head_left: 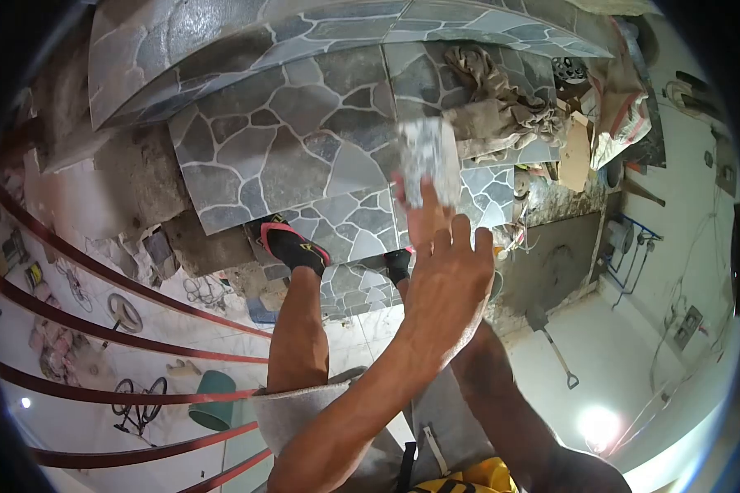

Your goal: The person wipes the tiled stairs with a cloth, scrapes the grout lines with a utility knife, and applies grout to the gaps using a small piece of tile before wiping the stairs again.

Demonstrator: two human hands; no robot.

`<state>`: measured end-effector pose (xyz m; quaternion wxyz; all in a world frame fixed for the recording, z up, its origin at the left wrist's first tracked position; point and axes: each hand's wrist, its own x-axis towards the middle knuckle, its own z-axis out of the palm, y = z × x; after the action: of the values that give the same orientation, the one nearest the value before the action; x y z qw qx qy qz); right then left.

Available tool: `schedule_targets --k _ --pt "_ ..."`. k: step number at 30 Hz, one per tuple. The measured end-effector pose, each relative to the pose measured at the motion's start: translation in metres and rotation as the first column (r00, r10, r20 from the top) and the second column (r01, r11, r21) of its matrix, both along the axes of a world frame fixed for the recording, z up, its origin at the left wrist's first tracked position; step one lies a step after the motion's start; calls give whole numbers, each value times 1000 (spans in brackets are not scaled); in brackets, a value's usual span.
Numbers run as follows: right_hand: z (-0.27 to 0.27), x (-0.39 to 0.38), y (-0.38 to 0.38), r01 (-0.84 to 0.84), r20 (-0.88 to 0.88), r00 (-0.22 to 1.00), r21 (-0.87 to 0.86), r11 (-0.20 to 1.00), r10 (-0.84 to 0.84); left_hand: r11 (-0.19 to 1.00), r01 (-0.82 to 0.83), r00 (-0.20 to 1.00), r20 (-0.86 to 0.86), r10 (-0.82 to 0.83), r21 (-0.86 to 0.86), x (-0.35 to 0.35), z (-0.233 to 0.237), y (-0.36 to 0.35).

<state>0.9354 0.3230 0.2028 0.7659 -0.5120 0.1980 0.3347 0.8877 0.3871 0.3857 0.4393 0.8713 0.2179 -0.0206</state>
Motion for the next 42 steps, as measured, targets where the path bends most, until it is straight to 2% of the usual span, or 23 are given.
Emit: schedule_targets --k 2,4,9,12,16,18,21,24,25,27,29,30,32,33,35,38,42 --pt "8 21 40 7 81 997 -38 999 -4 999 8 999 -40 -9 -36 -2 1 2" --pt "-7 27 48 97 -1 995 -104 990 -98 998 16 998 -60 -19 -55 -1 4 7" --pt "-3 15 14 16 0 1000 -71 997 -16 997 -73 996 46 71 37 0 -1 11" --pt "-3 29 46 47 38 998 -124 991 -43 997 -77 997 27 77 2 -1 -1 11" --pt "10 4 6 -3 32 999 -61 998 5 998 -64 998 16 63 8 1 1 14" --pt "26 0 5 -1 17 1000 -119 993 3 997 -69 997 29 69 15 4 0 13" --pt "13 24 31 21 64 998 -221 975 -7 999 -45 999 16 46 -13 1 -1 8" --pt "0 29 28 -25 119 992 -132 991 41 999 -9 999 -31 8 -44 4 4 11" --pt "3 24 22 -40 138 988 -229 973 73 999 -20 1000 -18 20 -27 5 2 11" --pt "40 -3 -20 -130 41 991 44 991 128 999 -41 999 30 40 31 0 -4 6" --pt "50 -1 -28 -172 -2 985 121 978 173 999 -12 1000 -1 12 47 3 0 10" --pt "50 0 -27 -175 -15 984 48 983 176 999 5 1000 -26 -4 51 2 2 11" --pt "45 21 -21 -317 82 934 -257 913 347 999 -38 999 10 38 16 1 4 14" --pt "36 50 -8 -397 145 842 -488 778 520 999 -46 999 16 46 -5 0 7 15" --pt "41 96 29 -420 182 642 -729 540 745 999 -36 999 -9 36 5 2 3 13" --pt "62 134 67 -459 191 486 -775 435 853 1000 -17 1000 -9 17 25 1 5 14" --pt "54 165 81 -529 146 346 -785 321 927 995 -23 1000 16 21 93 -1 3 13"
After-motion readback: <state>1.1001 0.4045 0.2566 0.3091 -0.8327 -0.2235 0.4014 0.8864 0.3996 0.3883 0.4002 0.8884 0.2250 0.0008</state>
